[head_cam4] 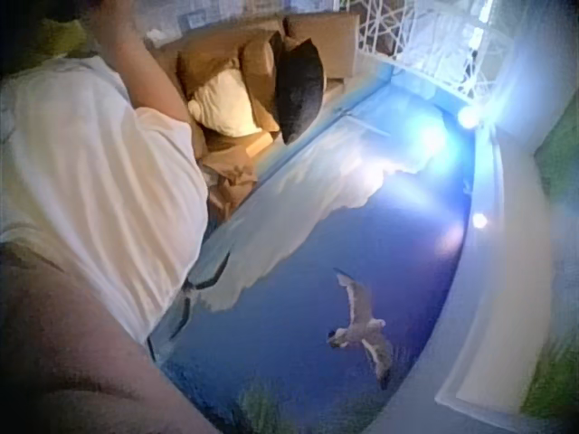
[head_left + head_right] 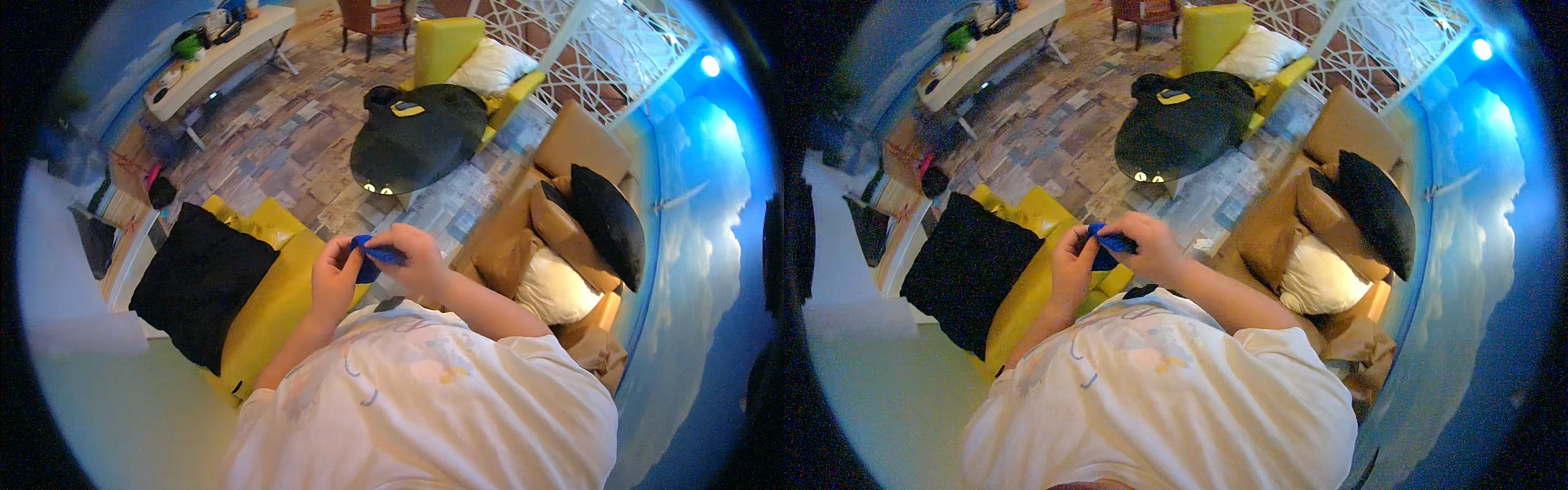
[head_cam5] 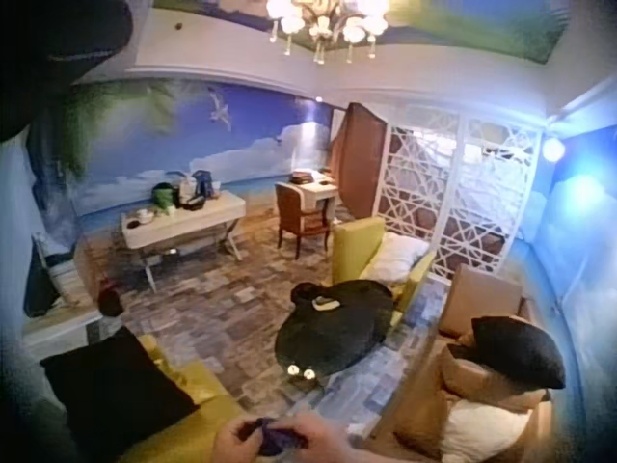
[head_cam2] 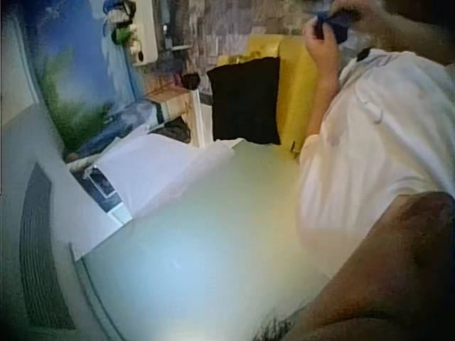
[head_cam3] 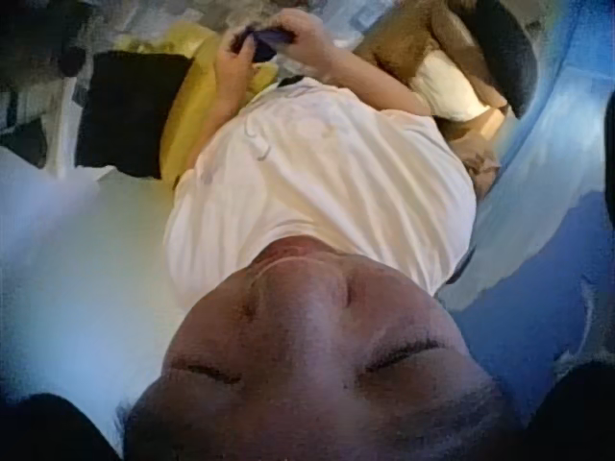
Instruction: The person wipes a large wall mural with a blue cloth, moving across different sections including sky, clouds, and a sailboat. The person repositions the cloth and continues wiping multiple areas of the mural in a living room setting.
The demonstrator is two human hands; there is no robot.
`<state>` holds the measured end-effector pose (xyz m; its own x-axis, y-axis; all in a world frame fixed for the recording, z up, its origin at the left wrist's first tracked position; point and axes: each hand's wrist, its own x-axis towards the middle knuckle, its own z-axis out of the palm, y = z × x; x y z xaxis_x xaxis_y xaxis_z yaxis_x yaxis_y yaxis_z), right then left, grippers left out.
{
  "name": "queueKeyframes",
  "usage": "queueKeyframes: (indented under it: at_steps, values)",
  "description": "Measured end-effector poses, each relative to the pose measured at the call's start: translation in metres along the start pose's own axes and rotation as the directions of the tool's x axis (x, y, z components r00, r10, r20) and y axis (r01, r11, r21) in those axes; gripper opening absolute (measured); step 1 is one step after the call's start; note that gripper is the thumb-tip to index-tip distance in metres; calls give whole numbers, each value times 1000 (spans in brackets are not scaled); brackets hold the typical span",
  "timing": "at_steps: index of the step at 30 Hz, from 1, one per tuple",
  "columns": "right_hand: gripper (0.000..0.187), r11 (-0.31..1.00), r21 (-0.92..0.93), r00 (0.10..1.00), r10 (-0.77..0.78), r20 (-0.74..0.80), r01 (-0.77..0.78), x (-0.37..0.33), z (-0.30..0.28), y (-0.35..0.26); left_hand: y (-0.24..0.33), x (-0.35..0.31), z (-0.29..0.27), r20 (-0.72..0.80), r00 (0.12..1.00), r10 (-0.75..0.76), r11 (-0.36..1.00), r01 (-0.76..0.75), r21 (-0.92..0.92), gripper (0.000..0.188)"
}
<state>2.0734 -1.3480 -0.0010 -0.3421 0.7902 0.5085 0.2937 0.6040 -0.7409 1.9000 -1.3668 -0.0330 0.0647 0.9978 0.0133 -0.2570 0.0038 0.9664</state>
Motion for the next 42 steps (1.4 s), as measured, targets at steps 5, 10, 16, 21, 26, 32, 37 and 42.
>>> queueKeyframes:
  at_steps: [5,10,16,21,26,32,37,42]
  values:
    - [48,980,-49,973,-183,144,192,29,21,12,-1,15,-17,-136,991,-23,983,-3,-186,14]
    - [46,954,-122,961,-269,59,274,48,11,39,3,44,-10,-150,984,-96,949,45,-313,14]
    - [47,952,-215,970,-237,-57,220,55,-56,90,-10,117,49,-28,976,-217,937,200,-287,11]
    - [47,980,-176,983,-119,-141,93,50,-129,138,-28,189,126,95,948,-305,918,319,-237,18]
    - [42,978,-184,962,48,-270,-101,35,-214,198,-44,259,219,318,873,-369,894,427,-136,33]
    - [22,922,10,807,344,-479,-387,28,-316,244,-75,331,314,593,768,-244,968,160,191,34]
    - [20,862,137,683,476,-555,-489,33,-350,274,-107,390,359,639,763,-99,962,-92,259,21]
    - [21,853,19,676,428,-600,-522,47,-373,318,-119,448,395,682,709,-180,981,78,178,15]
